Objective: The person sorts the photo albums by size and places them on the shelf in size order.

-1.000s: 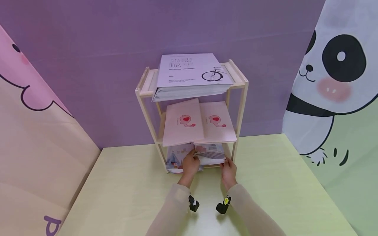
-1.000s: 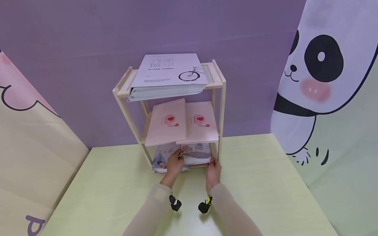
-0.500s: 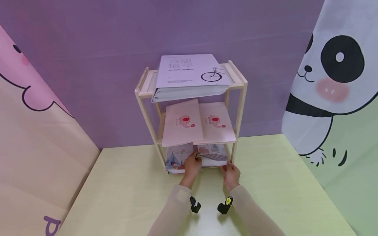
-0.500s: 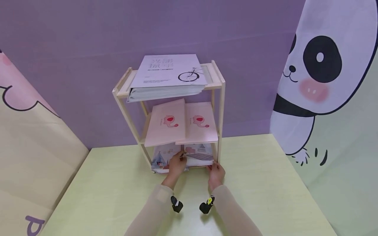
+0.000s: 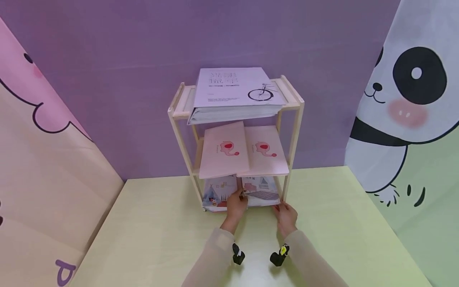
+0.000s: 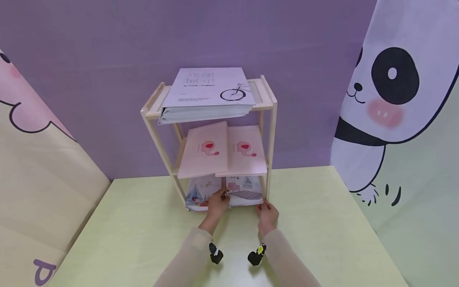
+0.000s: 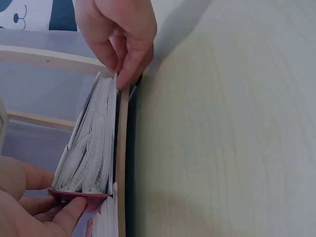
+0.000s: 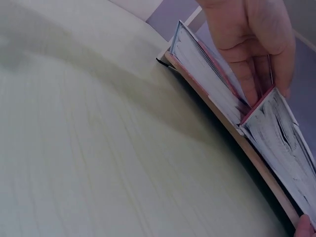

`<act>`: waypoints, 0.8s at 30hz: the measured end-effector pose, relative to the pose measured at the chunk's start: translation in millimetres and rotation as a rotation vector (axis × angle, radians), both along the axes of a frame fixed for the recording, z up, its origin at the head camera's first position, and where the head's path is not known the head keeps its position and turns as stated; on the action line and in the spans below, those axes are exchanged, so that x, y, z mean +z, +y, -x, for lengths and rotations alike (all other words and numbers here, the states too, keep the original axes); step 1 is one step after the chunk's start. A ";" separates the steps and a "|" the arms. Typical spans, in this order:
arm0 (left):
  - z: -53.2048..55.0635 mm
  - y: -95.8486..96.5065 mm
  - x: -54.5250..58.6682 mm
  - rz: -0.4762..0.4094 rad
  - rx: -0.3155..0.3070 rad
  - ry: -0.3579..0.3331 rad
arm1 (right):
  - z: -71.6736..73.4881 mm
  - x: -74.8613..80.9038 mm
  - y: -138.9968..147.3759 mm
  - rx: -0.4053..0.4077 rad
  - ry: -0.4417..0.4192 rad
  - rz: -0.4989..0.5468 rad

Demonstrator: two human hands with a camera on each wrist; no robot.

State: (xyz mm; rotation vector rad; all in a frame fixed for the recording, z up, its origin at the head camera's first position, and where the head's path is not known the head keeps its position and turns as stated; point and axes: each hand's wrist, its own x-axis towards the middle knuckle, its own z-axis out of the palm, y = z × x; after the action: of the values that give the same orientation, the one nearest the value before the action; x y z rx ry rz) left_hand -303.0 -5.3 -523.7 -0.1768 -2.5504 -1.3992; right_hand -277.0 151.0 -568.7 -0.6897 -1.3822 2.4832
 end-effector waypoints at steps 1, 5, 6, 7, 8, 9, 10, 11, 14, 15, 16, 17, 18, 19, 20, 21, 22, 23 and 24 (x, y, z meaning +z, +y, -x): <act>-0.5 -0.8 0.3 0.000 -0.006 -0.006 | 0.0 1.0 1.1 0.005 -0.005 0.010; -1.2 -7.3 2.4 -0.006 -0.019 -0.067 | -3.3 10.0 4.1 0.068 -0.023 0.051; -1.0 -9.2 2.3 -0.007 -0.023 -0.086 | -4.4 11.5 5.2 0.089 -0.020 0.053; -0.9 -10.8 1.9 -0.007 -0.025 -0.101 | -5.6 12.3 6.8 0.110 -0.017 0.054; -1.1 -12.2 1.7 -0.011 -0.027 -0.117 | -6.8 12.8 8.6 0.132 -0.018 0.050; -1.3 -13.5 1.5 -0.015 -0.030 -0.128 | -7.9 13.0 10.6 0.149 -0.019 0.047; -1.6 -14.6 1.4 -0.016 -0.034 -0.133 | -8.9 13.4 12.9 0.165 -0.020 0.044; -1.7 -15.8 1.1 -0.012 -0.041 -0.130 | -9.7 13.2 15.7 0.181 -0.023 0.038; -3.1 -21.3 2.6 -0.005 -0.076 -0.116 | -11.7 12.9 24.6 0.237 -0.029 0.015; -3.5 -24.4 3.3 -0.005 -0.094 -0.112 | -12.3 12.5 27.9 0.260 -0.024 0.000; -5.0 -28.0 3.9 -0.008 -0.109 -0.113 | -13.9 11.7 31.3 0.280 -0.024 -0.018; -6.7 -32.3 4.3 -0.008 -0.126 -0.115 | -15.7 10.8 35.1 0.302 -0.019 -0.038; -8.5 -36.8 5.1 -0.020 -0.142 -0.125 | -17.6 10.3 38.8 0.319 -0.016 -0.053; -10.2 -41.8 5.1 -0.032 -0.157 -0.131 | -19.4 9.2 43.3 0.336 -0.013 -0.072; -11.8 -47.2 4.7 -0.038 -0.174 -0.136 | -21.3 8.9 48.0 0.348 -0.012 -0.092; -13.2 -52.5 4.7 -0.033 -0.185 -0.146 | -23.1 8.5 53.1 0.361 -0.010 -0.113; -14.8 -57.6 5.4 -0.026 -0.195 -0.153 | -24.6 8.6 58.6 0.372 -0.008 -0.128; -16.7 -63.0 6.3 -0.021 -0.209 -0.165 | -25.6 8.9 64.5 0.386 -0.009 -0.153; -18.4 -68.1 8.1 -0.021 -0.226 -0.171 | -26.2 10.0 70.4 0.393 -0.010 -0.180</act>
State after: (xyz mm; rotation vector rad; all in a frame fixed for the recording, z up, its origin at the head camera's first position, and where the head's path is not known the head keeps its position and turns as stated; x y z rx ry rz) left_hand -284.5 -73.3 -515.6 -0.3676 -2.7229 -1.5839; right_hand -250.8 221.3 -558.7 -0.4260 -1.8724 2.5872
